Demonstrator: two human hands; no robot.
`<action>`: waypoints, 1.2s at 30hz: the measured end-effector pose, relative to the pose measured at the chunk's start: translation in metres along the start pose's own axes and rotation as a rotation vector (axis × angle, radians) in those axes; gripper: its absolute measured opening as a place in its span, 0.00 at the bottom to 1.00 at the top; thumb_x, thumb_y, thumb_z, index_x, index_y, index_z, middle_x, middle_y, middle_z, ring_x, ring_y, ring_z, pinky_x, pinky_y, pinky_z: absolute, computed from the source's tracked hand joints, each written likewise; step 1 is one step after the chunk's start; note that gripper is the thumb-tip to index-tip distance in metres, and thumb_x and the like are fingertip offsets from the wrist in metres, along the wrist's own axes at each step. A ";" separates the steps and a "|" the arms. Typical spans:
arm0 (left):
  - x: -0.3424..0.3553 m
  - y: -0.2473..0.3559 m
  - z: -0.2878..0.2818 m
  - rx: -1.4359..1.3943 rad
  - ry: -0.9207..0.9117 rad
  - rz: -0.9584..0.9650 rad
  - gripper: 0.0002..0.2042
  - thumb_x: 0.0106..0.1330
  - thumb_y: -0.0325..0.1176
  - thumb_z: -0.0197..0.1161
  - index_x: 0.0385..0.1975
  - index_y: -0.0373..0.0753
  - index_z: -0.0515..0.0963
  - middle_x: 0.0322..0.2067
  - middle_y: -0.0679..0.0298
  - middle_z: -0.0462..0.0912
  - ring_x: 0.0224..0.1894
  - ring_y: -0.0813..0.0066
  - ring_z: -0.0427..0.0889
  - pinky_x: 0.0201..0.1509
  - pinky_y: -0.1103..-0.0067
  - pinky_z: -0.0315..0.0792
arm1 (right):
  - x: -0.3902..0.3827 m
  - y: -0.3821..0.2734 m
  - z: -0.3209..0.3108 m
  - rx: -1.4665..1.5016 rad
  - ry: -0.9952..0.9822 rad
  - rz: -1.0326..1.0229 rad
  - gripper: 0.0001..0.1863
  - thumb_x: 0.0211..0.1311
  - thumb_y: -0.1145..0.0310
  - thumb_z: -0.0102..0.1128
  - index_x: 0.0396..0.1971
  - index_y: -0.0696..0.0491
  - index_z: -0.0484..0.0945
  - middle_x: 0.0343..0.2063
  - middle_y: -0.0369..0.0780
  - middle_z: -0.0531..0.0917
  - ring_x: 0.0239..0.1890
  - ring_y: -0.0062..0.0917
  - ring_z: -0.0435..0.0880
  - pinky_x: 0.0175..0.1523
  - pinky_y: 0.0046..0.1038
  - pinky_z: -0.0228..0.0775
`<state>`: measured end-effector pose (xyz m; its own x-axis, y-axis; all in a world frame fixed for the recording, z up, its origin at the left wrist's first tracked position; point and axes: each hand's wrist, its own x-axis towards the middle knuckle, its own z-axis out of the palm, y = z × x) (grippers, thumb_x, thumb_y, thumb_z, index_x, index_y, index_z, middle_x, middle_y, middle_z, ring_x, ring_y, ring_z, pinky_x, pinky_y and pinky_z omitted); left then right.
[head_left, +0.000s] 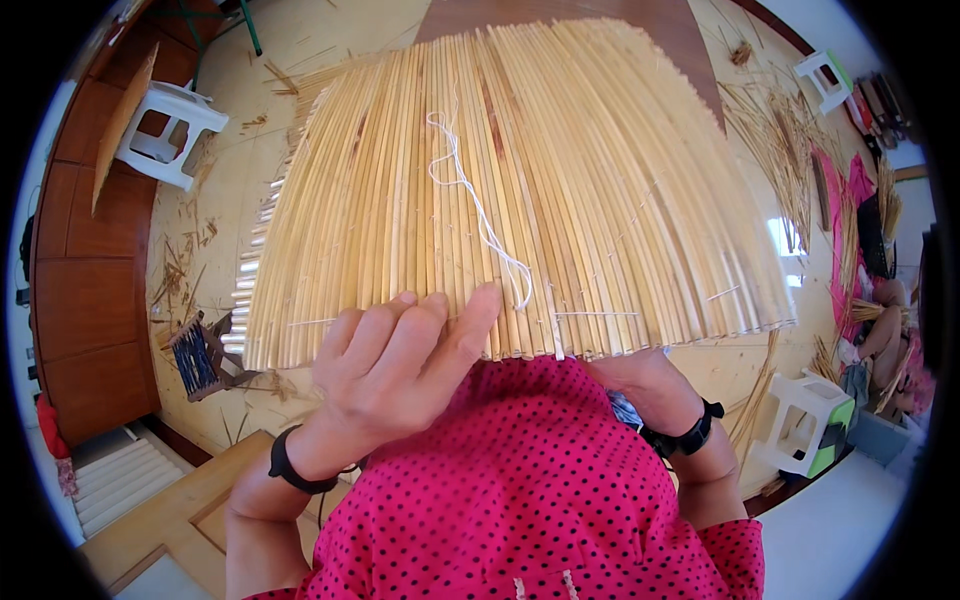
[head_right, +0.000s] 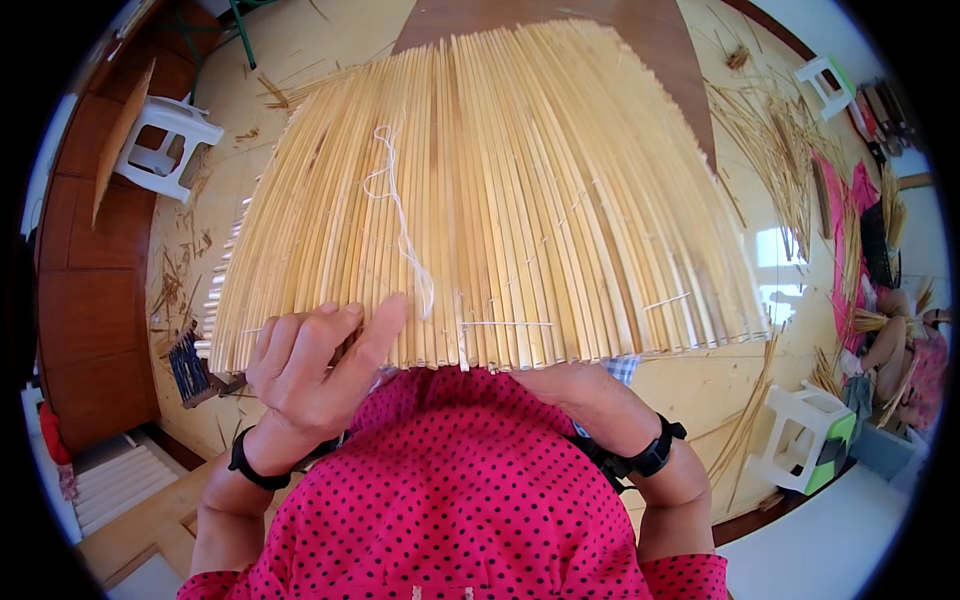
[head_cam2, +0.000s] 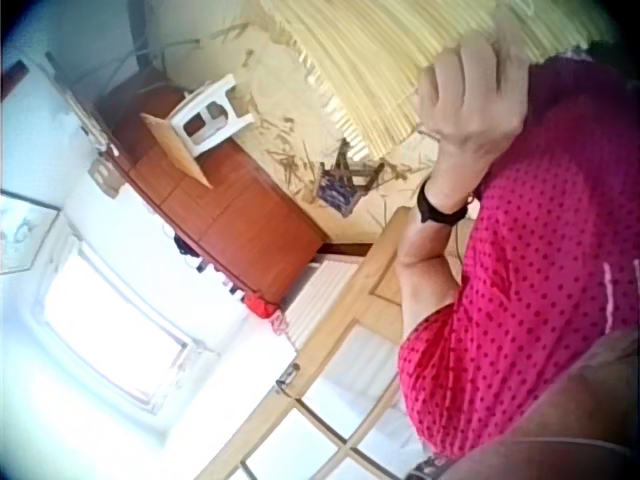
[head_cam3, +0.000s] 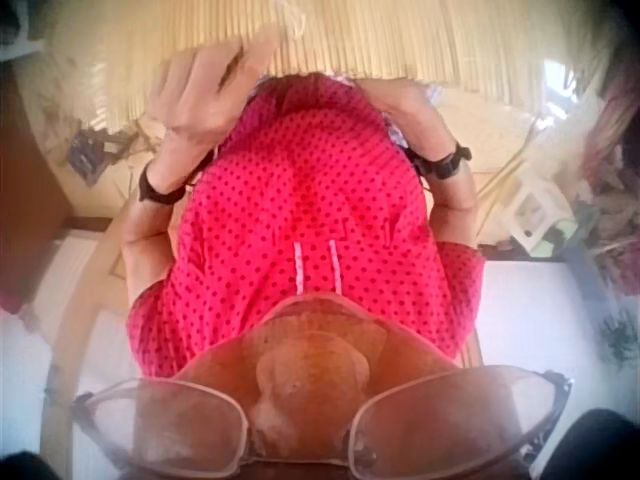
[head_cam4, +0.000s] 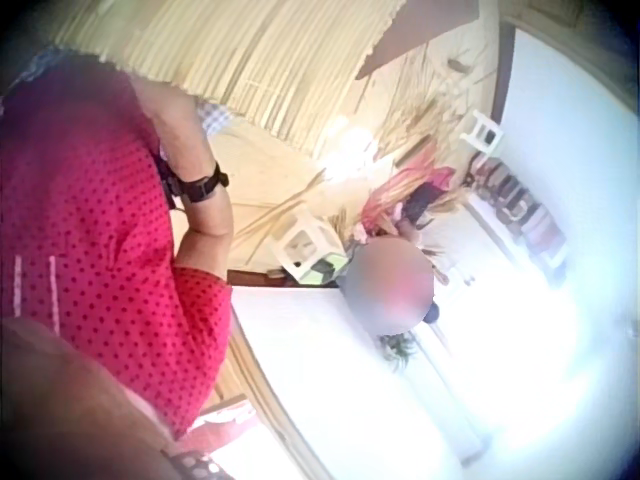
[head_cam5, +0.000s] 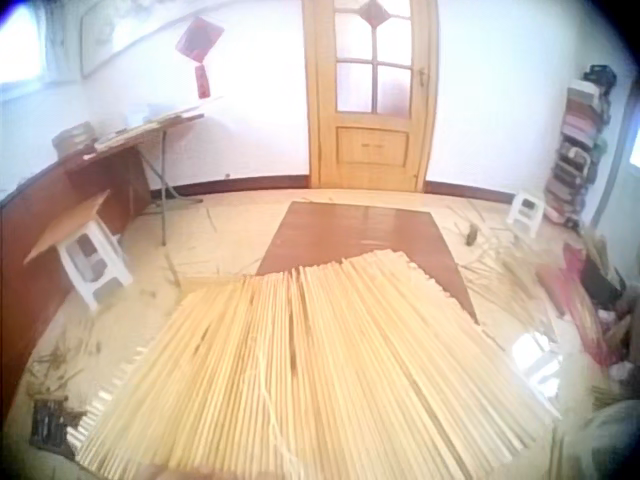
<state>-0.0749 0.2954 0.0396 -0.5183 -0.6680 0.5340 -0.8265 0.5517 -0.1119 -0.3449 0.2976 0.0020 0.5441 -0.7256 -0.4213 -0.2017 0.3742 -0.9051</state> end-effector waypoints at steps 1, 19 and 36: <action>0.000 0.000 0.005 -0.022 0.007 -0.012 0.21 0.48 0.26 0.66 0.45 0.48 0.87 0.32 0.71 0.78 0.28 0.77 0.75 0.28 0.82 0.66 | 0.001 0.001 -0.001 0.053 -0.019 0.014 0.16 0.70 0.68 0.57 0.54 0.54 0.79 0.50 0.42 0.83 0.54 0.33 0.81 0.60 0.34 0.71; 0.017 -0.001 0.045 -0.231 0.121 -0.253 0.18 0.48 0.28 0.70 0.42 0.50 0.89 0.45 0.73 0.88 0.28 0.78 0.71 0.31 0.86 0.68 | 0.038 0.054 -0.007 -0.175 -0.035 -0.111 0.16 0.66 0.68 0.62 0.52 0.53 0.81 0.49 0.42 0.83 0.53 0.37 0.81 0.59 0.39 0.71; 0.012 0.007 0.057 -0.145 0.148 -0.216 0.18 0.49 0.30 0.71 0.43 0.50 0.89 0.45 0.73 0.87 0.28 0.77 0.72 0.30 0.85 0.70 | 0.103 0.071 0.007 -0.912 0.743 -0.740 0.17 0.62 0.67 0.66 0.51 0.52 0.82 0.47 0.42 0.84 0.52 0.41 0.82 0.58 0.43 0.71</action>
<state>-0.0995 0.2625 -0.0020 -0.2876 -0.7035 0.6499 -0.8685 0.4776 0.1328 -0.2970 0.2536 -0.1051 0.2589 -0.8289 0.4958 -0.6714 -0.5235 -0.5246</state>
